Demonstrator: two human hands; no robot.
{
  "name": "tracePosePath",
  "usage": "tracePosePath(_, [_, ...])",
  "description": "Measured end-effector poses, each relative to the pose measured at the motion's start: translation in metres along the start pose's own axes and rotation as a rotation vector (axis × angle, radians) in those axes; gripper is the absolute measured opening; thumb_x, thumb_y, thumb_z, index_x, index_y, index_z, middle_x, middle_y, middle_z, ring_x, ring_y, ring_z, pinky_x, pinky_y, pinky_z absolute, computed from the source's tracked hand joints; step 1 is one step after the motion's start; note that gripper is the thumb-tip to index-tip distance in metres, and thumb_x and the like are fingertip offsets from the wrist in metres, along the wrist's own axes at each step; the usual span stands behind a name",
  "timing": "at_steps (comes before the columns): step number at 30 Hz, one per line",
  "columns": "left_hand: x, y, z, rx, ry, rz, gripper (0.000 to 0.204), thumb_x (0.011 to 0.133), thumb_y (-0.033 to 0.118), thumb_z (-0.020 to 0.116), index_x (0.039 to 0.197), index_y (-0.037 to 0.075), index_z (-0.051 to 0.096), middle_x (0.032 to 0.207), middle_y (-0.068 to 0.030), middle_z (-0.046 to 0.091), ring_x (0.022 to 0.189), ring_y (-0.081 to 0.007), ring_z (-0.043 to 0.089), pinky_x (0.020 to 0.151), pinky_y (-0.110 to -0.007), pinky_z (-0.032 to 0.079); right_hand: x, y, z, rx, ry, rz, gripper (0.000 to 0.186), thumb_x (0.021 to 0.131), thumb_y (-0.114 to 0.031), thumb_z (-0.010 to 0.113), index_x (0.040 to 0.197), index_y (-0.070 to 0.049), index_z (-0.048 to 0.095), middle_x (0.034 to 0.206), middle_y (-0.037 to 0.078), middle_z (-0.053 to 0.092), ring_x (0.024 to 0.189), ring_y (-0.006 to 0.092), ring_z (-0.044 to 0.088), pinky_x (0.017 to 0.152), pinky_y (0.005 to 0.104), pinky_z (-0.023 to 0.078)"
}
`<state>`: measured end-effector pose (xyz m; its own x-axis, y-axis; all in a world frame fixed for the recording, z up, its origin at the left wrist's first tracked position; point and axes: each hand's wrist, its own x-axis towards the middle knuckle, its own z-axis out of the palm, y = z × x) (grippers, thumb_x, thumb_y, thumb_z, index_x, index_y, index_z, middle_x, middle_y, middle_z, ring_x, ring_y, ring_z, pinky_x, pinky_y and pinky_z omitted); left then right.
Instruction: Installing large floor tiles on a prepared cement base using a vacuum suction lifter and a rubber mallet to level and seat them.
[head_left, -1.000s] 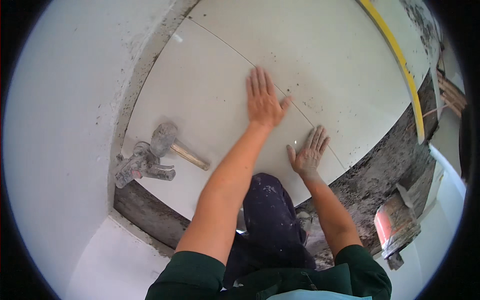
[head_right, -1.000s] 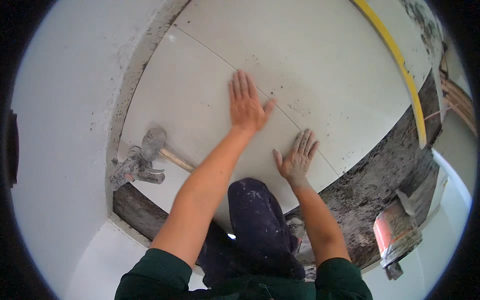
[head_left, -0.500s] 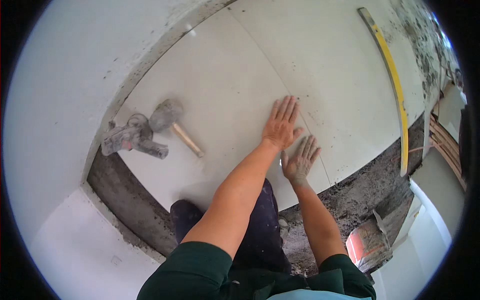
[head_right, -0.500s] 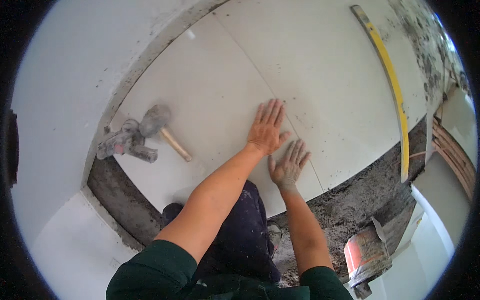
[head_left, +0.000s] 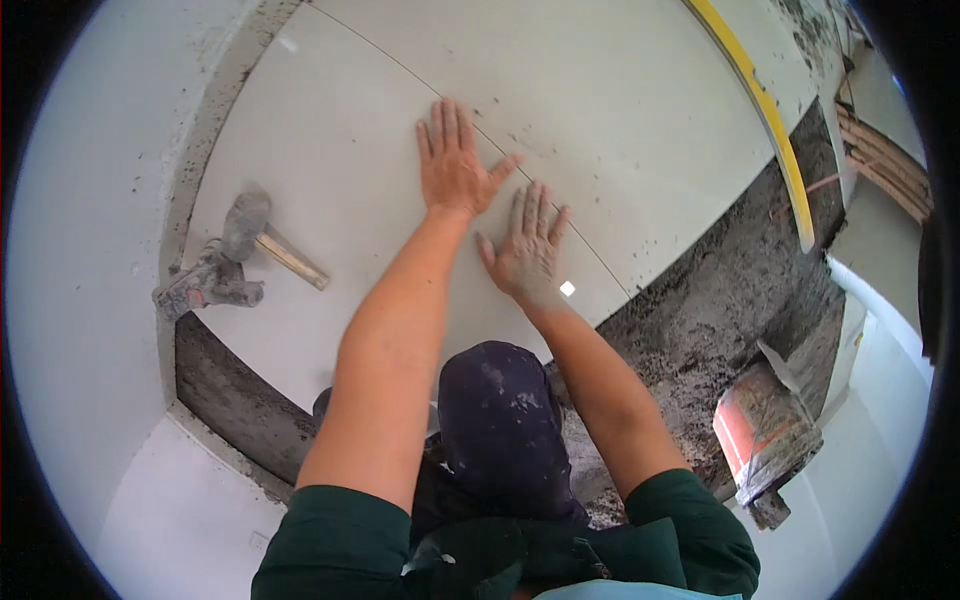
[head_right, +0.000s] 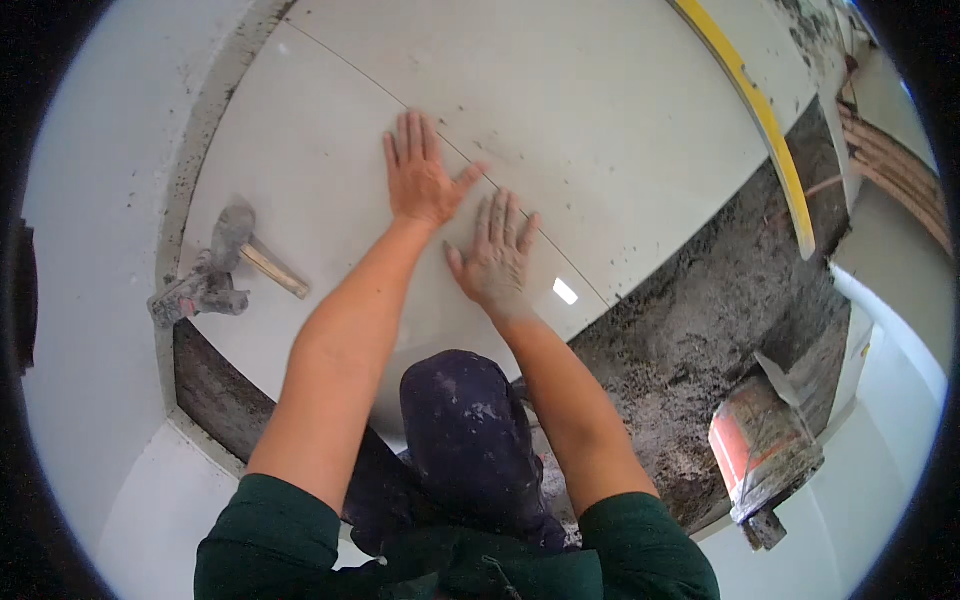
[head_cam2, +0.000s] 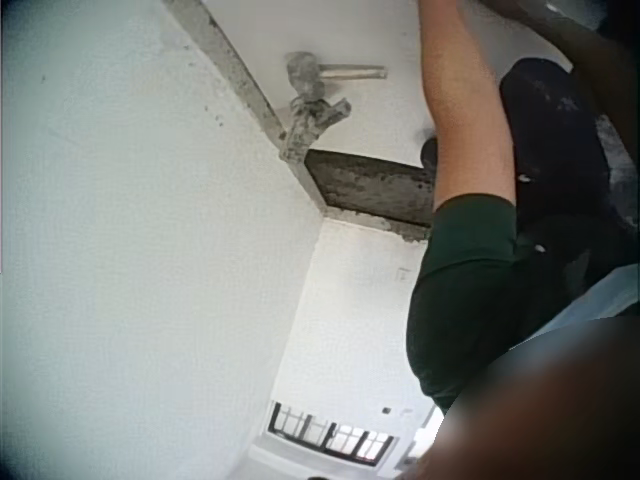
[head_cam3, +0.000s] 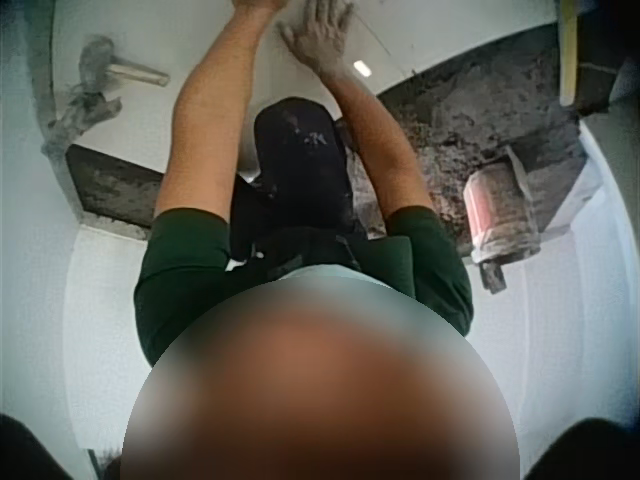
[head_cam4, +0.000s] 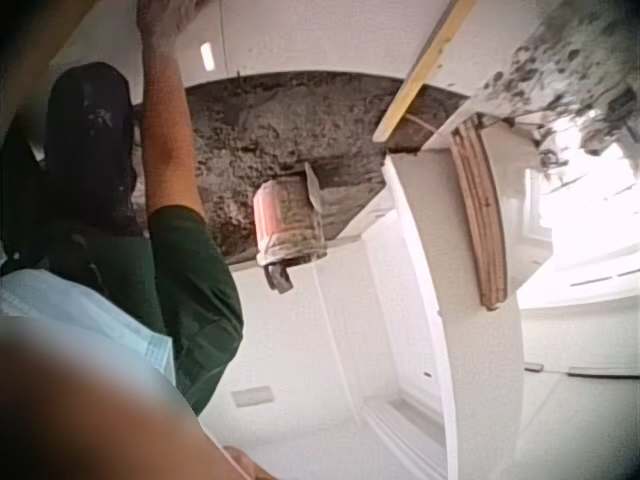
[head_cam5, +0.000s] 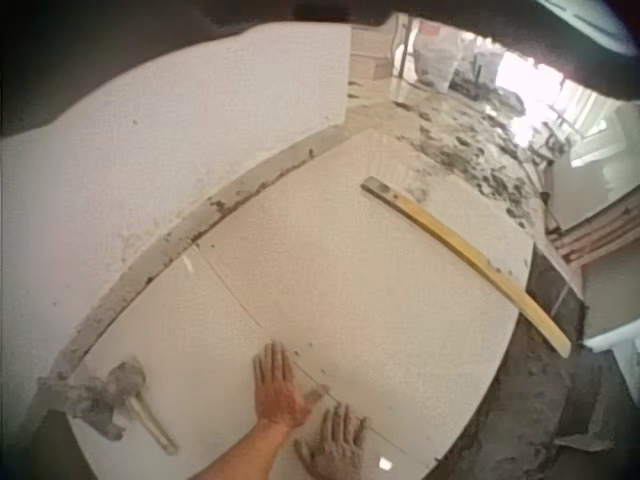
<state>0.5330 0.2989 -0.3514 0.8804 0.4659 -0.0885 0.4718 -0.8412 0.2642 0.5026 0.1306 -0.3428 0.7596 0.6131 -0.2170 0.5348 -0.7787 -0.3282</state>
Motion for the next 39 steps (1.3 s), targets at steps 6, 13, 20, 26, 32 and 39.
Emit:
tracePosePath(6, [0.003,-0.007,0.013,0.110,0.107,0.016,0.092,0.099,0.066,0.041,0.159,-0.002,0.025,0.167,-0.0198,0.023,0.157,-0.0316,0.014,0.128,-0.051,0.006,-0.003,0.010,0.005,0.154,0.207,-0.080,0.081,0.090,-0.044,0.065,0.150,0.006,0.042,0.160,0.028,0.034,0.154,0.0415,0.022,0.124,0.0609,0.007])
tracePosePath(13, [-0.024,0.006,0.034,-0.157,0.274,0.115,0.080,0.098,0.051,0.053,0.153,-0.005,0.037,0.161,-0.0245,0.036,0.152,-0.0364,0.029,0.127,-0.052,0.016,0.011,0.001,-0.011,1.103,0.039,0.619,0.055,0.094,-0.027,0.066,0.136,0.006,0.055,0.144,0.026,0.054,0.140,0.0358,0.047,0.122,0.0501,0.027])
tracePosePath(20, [-0.147,0.096,0.051,-0.088,0.138,0.274,0.088,0.096,0.053,0.055,0.154,-0.009,0.032,0.164,-0.0265,0.027,0.156,-0.0373,0.017,0.129,-0.049,0.009,0.010,-0.166,-0.027,0.759,-0.104,-0.419,0.054,0.088,-0.047,0.074,0.123,-0.007,0.067,0.123,0.019,0.067,0.116,0.0356,0.063,0.103,0.0451,0.048])
tracePosePath(26, [-0.165,0.125,0.047,-0.103,-0.095,0.222,0.086,0.099,0.062,0.047,0.163,0.010,0.023,0.172,-0.0106,0.013,0.159,-0.0256,0.006,0.130,-0.047,0.000,0.013,-0.279,0.055,0.012,-0.007,-0.649,0.066,0.088,-0.040,0.073,0.134,0.002,0.053,0.119,0.015,0.064,0.119,0.0333,0.059,0.096,0.0458,0.050])
tracePosePath(32, [-0.143,0.081,0.031,-0.062,-0.141,0.238,0.087,0.097,0.070,0.044,0.164,0.018,0.024,0.172,-0.0096,0.013,0.159,-0.0271,0.006,0.129,-0.047,0.000,0.035,-0.263,0.040,0.167,-0.266,-0.597,0.034,0.096,-0.019,0.060,0.123,0.002,0.058,0.112,0.014,0.069,0.107,0.0294,0.068,0.084,0.0425,0.055])
tracePosePath(39, [-0.127,0.087,0.045,-0.072,0.007,0.247,0.094,0.096,0.067,0.046,0.159,0.000,0.027,0.168,-0.0196,0.022,0.157,-0.0318,0.015,0.129,-0.050,0.007,0.002,-0.210,-0.005,0.798,-0.480,-0.268,0.034,0.095,-0.032,0.062,0.086,0.000,0.070,0.080,0.021,0.070,0.079,0.0360,0.072,0.071,0.0487,0.055])
